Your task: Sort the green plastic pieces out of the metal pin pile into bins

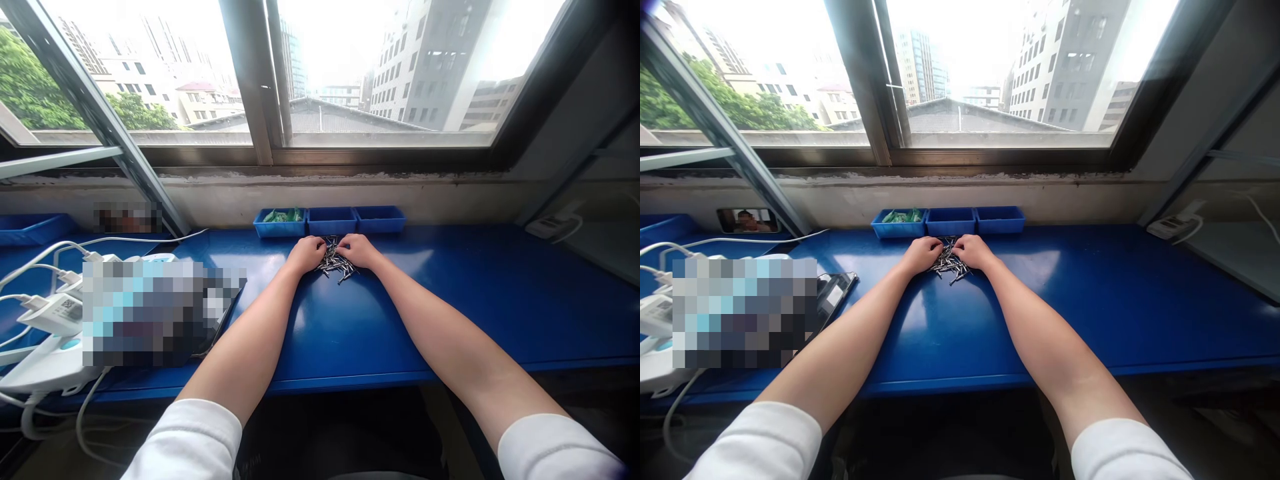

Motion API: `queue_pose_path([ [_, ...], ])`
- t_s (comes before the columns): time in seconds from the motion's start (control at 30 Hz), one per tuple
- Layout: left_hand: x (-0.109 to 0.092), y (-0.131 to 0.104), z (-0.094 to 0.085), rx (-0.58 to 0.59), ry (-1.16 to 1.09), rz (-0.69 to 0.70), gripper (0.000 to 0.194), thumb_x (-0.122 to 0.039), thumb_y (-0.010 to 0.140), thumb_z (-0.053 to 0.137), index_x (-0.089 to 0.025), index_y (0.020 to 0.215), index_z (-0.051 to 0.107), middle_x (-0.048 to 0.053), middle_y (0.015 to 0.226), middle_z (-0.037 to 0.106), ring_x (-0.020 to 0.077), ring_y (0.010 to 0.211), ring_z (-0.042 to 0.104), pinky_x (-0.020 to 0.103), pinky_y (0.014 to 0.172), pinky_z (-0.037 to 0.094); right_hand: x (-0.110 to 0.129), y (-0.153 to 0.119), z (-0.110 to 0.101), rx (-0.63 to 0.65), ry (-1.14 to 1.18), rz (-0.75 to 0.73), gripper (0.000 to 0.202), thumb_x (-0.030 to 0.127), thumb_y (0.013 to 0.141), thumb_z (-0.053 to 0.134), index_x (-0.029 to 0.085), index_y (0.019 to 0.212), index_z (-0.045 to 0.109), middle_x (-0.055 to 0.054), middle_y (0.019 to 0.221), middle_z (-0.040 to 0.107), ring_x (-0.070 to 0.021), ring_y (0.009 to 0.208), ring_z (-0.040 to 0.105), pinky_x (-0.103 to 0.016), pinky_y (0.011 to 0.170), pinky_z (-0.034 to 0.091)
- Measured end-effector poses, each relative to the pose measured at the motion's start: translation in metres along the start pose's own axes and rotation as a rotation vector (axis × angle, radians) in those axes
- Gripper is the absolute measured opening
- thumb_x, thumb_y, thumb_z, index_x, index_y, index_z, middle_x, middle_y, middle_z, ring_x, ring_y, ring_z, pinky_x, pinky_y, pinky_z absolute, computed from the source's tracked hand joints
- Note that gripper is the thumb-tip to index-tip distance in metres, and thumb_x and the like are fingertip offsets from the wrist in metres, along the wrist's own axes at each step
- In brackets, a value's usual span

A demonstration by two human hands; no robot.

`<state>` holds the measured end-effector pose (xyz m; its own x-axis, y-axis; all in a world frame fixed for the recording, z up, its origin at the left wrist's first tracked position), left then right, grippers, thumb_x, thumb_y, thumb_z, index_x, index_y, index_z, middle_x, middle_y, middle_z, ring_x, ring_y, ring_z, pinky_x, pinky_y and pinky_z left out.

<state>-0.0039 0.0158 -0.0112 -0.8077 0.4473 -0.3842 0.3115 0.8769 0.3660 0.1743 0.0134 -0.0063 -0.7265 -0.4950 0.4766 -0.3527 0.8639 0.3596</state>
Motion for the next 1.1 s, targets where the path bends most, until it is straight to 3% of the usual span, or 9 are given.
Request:
queue_pose_path([
  [0.23, -0.002, -0.001, -0.002, -0.003, -0.004, 0.010, 0.030, -0.032, 0.084, 0.043, -0.021, 0.090, 0.070, 0.007, 0.098, 0.068, 0.0214, 0.092, 0.061, 0.029, 0.085, 0.046, 0.006, -0.004, 0.000, 0.031, -0.108, -0.060, 0.016, 0.017, 0.079, 0.053, 0.017, 0.073, 0.068, -0.007, 0.085, 0.064, -0.0166, 0.078, 0.059, -0.025, 0.072, 0.044],
  [0.37, -0.002, -0.002, -0.002, -0.001, -0.006, -0.002, 0.028, -0.031, 0.084, 0.044, -0.021, 0.090, 0.070, 0.007, 0.099, 0.067, 0.0214, 0.092, 0.061, 0.029, 0.086, 0.046, 0.006, -0.003, 0.003, -0.032, -0.142, -0.043, 0.019, 0.020, 0.084, 0.048, 0.015, 0.078, 0.065, -0.010, 0.088, 0.063, -0.0188, 0.085, 0.058, -0.028, 0.078, 0.044],
  [0.57, -0.009, -0.006, -0.006, -0.104, -0.035, 0.010, 0.029, -0.032, 0.086, 0.043, -0.021, 0.096, 0.068, 0.006, 0.103, 0.065, 0.0205, 0.095, 0.060, 0.030, 0.090, 0.045, 0.003, 0.000, 0.001, -0.177, 0.069, 0.048, 0.021, 0.017, 0.086, 0.042, 0.015, 0.095, 0.061, -0.006, 0.084, 0.065, -0.0172, 0.077, 0.059, -0.028, 0.073, 0.046],
  [0.7, -0.018, -0.008, -0.009, -0.121, -0.028, 0.055, 0.029, -0.032, 0.087, 0.043, -0.020, 0.099, 0.067, 0.007, 0.105, 0.064, 0.0205, 0.097, 0.059, 0.029, 0.090, 0.045, 0.007, -0.001, -0.002, -0.219, 0.184, -0.020, 0.035, 0.013, 0.084, 0.039, 0.016, 0.114, 0.056, -0.005, 0.089, 0.066, -0.0163, 0.077, 0.060, -0.028, 0.074, 0.048],
  [0.8, -0.022, -0.009, -0.010, -0.106, -0.025, 0.111, 0.028, -0.033, 0.087, 0.045, -0.020, 0.098, 0.068, 0.007, 0.104, 0.064, 0.0206, 0.096, 0.059, 0.029, 0.088, 0.046, 0.011, -0.002, -0.003, -0.247, 0.248, -0.042, 0.027, 0.017, 0.084, 0.042, 0.018, 0.101, 0.063, -0.005, 0.089, 0.067, -0.0172, 0.081, 0.062, -0.029, 0.079, 0.049],
  [0.9, -0.024, -0.010, -0.011, -0.092, -0.030, 0.134, 0.029, -0.037, 0.086, 0.046, -0.020, 0.096, 0.068, 0.007, 0.103, 0.064, 0.0205, 0.095, 0.059, 0.029, 0.086, 0.047, 0.012, -0.002, -0.005, -0.296, 0.341, 0.029, 0.015, 0.024, 0.081, 0.052, 0.019, 0.090, 0.063, -0.004, 0.084, 0.069, -0.0180, 0.082, 0.065, -0.031, 0.080, 0.050],
  [1.1, -0.021, -0.007, -0.010, -0.126, -0.028, 0.147, 0.028, -0.034, 0.088, 0.044, -0.019, 0.092, 0.068, 0.007, 0.097, 0.065, 0.0194, 0.089, 0.060, 0.029, 0.082, 0.047, 0.010, 0.000, -0.003, -0.252, 0.614, 0.104, 0.015, 0.034, 0.077, 0.060, 0.018, 0.079, 0.060, -0.004, 0.073, 0.069, -0.0177, 0.067, 0.065, -0.031, 0.069, 0.053],
])
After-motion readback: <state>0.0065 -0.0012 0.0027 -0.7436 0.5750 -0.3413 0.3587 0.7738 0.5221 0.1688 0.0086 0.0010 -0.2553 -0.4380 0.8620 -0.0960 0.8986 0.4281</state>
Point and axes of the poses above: each hand's wrist, its own y-axis towards the middle knuckle, its own z-axis out of the palm, x = y × z, the point moved 1 cm from there along y, towards the middle knuckle
